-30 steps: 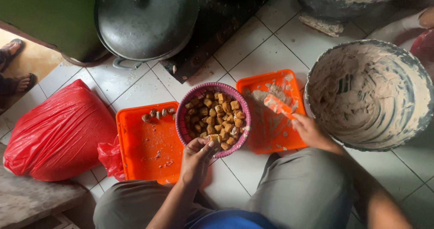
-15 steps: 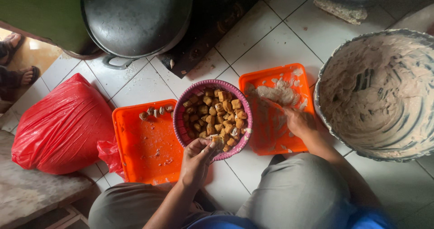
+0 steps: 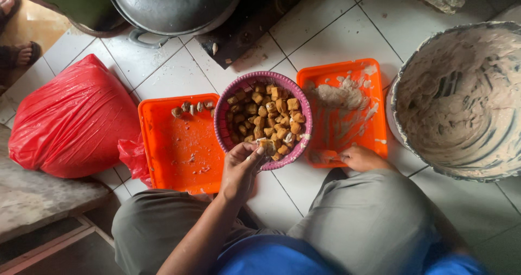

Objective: The person scoops a white paste from a tray using an orange spatula and fills small brown snack pieces held in the left hand. The filled snacks are placed into a pink basket. The process is repeated for multiple snack pieces.

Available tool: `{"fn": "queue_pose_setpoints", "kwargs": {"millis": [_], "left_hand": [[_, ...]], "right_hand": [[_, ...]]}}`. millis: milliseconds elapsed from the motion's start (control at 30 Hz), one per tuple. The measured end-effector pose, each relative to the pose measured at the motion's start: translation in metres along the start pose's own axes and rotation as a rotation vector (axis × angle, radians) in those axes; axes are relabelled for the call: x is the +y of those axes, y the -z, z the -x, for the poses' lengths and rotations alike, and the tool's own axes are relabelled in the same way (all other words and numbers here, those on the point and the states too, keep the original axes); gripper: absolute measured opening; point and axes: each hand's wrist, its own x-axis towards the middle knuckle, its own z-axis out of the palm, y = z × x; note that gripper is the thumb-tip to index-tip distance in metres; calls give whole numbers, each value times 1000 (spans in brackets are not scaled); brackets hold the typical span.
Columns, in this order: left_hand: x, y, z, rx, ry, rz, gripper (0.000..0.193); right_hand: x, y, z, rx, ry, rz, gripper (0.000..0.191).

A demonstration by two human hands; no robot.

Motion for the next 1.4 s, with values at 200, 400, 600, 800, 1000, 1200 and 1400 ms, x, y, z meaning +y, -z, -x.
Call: {"fn": "queue_pose_setpoints", "kwargs": {"millis": [200, 400, 600, 800, 1000, 1200, 1400], "left_hand": [[5, 0, 4, 64, 24, 50, 6], [0, -17, -13, 69, 27, 122, 7], [4, -48, -11, -37, -18, 186, 9], [23, -68, 10, -18, -53, 192, 9], [37, -64, 27, -9, -101, 237, 9], [49, -57, 33, -36, -19, 425, 7], [59, -62, 36, -81, 40, 552, 9]], "right_hand": [[10, -1, 24, -194, -81, -651, 32], [0, 52, 86, 91, 7, -880, 36], [-60, 115, 161, 343, 185, -819, 32], [-139, 69, 170, 377, 233, -901, 31], [-180, 31, 147, 509, 190, -788, 35], [-215, 26, 159, 816, 221, -195, 34], [-237, 14, 168, 1033, 491, 186, 26]]}}
